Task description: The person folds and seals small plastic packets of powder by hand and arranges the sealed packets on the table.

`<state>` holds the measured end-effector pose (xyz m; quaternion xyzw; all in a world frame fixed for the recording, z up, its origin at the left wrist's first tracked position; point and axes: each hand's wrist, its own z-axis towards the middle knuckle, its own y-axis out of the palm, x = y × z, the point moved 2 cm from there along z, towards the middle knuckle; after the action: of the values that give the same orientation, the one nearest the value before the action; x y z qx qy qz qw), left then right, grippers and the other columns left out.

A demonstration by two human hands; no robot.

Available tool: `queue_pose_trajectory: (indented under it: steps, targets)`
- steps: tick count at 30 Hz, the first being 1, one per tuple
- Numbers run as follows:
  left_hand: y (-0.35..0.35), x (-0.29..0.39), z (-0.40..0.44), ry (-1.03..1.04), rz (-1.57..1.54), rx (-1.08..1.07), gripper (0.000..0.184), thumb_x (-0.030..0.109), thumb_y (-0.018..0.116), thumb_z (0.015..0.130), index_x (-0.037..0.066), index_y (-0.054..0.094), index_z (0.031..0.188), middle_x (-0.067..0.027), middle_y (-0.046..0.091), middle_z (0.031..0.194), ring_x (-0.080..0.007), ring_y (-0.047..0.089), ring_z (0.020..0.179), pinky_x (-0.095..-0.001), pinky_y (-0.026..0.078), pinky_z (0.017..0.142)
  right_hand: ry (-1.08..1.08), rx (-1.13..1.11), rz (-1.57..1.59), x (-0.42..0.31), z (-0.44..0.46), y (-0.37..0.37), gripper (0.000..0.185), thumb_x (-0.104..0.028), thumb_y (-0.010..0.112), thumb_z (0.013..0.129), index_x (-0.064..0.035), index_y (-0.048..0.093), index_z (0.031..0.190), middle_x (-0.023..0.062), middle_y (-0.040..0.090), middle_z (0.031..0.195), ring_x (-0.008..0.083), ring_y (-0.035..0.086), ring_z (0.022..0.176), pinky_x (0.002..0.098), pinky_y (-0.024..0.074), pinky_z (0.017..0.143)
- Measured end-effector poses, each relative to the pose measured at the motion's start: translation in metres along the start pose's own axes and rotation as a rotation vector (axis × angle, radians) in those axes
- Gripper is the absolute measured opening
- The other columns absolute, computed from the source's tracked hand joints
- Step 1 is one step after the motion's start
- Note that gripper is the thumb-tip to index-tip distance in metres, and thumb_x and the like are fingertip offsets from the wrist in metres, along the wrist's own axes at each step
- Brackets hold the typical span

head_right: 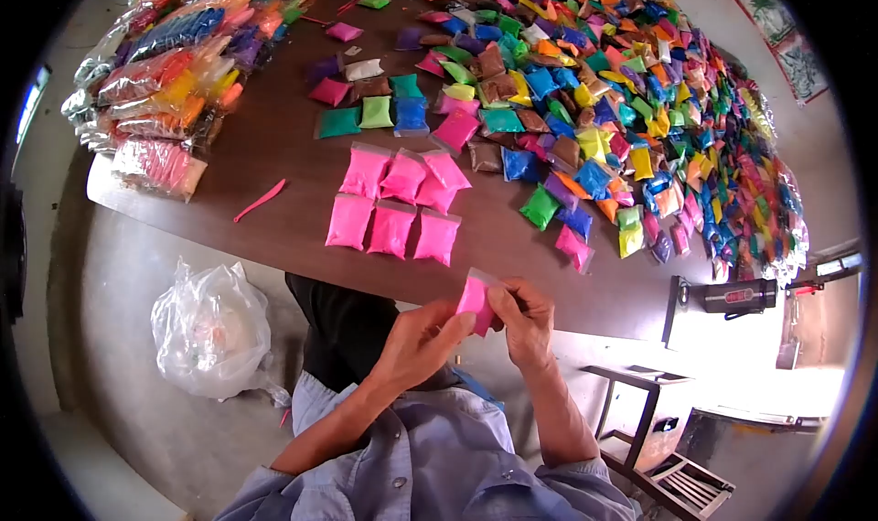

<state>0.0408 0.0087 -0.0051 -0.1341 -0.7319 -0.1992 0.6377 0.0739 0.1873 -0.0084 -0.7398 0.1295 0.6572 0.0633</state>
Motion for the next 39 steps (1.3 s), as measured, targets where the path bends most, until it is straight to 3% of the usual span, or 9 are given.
queue_pose_trajectory:
  steps: [6,9,13,15,21,25,34,37,39]
  targets:
    - [-0.012,-0.002,-0.005,0.036,0.167,0.020,0.027,0.027,0.068,0.100,0.000,0.068,0.096,-0.0099,0.062,0.068,-0.0118,0.052,0.057,-0.0319,0.043,0.054,-0.055,-0.091,-0.059,-0.006,0.001,0.008,0.018,-0.017,0.066,0.102,0.0003,0.069,0.103,0.0001,0.064,0.079,0.0066,0.054,0.066,0.0230,0.0446,0.058]
    - [-0.009,0.003,-0.004,0.039,0.016,0.079,0.022,0.021,0.067,0.099,-0.001,0.068,0.095,-0.0020,0.056,0.068,-0.0069,0.046,0.062,-0.0275,0.039,0.054,0.003,-0.111,-0.052,-0.006,0.004,0.007,0.016,-0.016,0.066,0.101,-0.0006,0.069,0.102,-0.0001,0.064,0.080,0.0061,0.054,0.068,0.0226,0.0446,0.060]
    - [-0.015,0.011,-0.001,-0.037,-0.039,0.052,0.021,0.019,0.068,0.098,-0.001,0.066,0.092,-0.0015,0.054,0.066,-0.0061,0.044,0.062,-0.0270,0.037,0.054,0.023,-0.121,-0.074,-0.004,0.003,0.010,0.015,-0.014,0.066,0.101,0.0001,0.069,0.104,-0.0005,0.064,0.080,0.0054,0.054,0.068,0.0224,0.0448,0.060]
    - [-0.016,0.004,0.001,0.057,0.059,0.088,0.020,0.018,0.068,0.098,-0.002,0.066,0.093,0.0000,0.053,0.067,-0.0049,0.043,0.063,-0.0258,0.035,0.053,0.032,-0.125,-0.090,-0.004,0.003,0.010,0.015,-0.014,0.066,0.101,0.0004,0.069,0.104,-0.0007,0.064,0.080,0.0050,0.054,0.068,0.0222,0.0448,0.060]
    - [-0.017,-0.004,-0.001,0.017,0.042,0.085,0.019,0.016,0.068,0.098,-0.001,0.064,0.091,0.0018,0.052,0.068,-0.0047,0.043,0.064,-0.0261,0.035,0.054,0.003,-0.150,-0.227,-0.006,0.001,0.013,0.016,-0.014,0.068,0.101,0.0012,0.070,0.105,-0.0015,0.064,0.078,0.0037,0.054,0.068,0.0216,0.0441,0.059]
    - [-0.009,0.001,-0.001,0.006,-0.102,0.120,0.020,0.016,0.067,0.098,-0.001,0.063,0.089,0.0015,0.052,0.068,-0.0052,0.043,0.064,-0.0265,0.035,0.054,-0.030,-0.184,-0.234,-0.004,0.003,0.007,0.017,-0.015,0.068,0.100,0.0019,0.070,0.105,-0.0013,0.065,0.078,0.0040,0.055,0.070,0.0215,0.0447,0.061]
    - [-0.014,-0.005,-0.004,0.166,0.210,0.213,0.021,0.018,0.067,0.099,-0.002,0.065,0.093,-0.0044,0.057,0.066,-0.0069,0.049,0.060,-0.0279,0.040,0.054,0.008,-0.219,-0.274,-0.007,-0.001,0.012,0.017,-0.013,0.068,0.100,0.0026,0.068,0.108,-0.0007,0.065,0.081,0.0048,0.057,0.073,0.0223,0.0463,0.064]
    - [-0.012,-0.001,-0.004,0.116,0.176,0.218,0.020,0.018,0.068,0.098,-0.001,0.066,0.092,-0.0057,0.058,0.067,-0.0080,0.050,0.060,-0.0278,0.041,0.055,0.029,-0.206,-0.236,-0.005,-0.001,0.010,0.016,-0.011,0.067,0.099,0.0024,0.068,0.107,-0.0007,0.065,0.082,0.0051,0.057,0.074,0.0223,0.0467,0.065]
    - [-0.010,0.003,-0.003,0.097,-0.021,0.211,0.019,0.017,0.069,0.098,-0.001,0.067,0.094,-0.0072,0.060,0.069,-0.0086,0.052,0.061,-0.0274,0.042,0.056,0.028,-0.204,-0.206,-0.003,-0.001,0.009,0.014,-0.010,0.067,0.099,0.0022,0.068,0.105,-0.0007,0.065,0.082,0.0053,0.057,0.074,0.0224,0.0470,0.065]
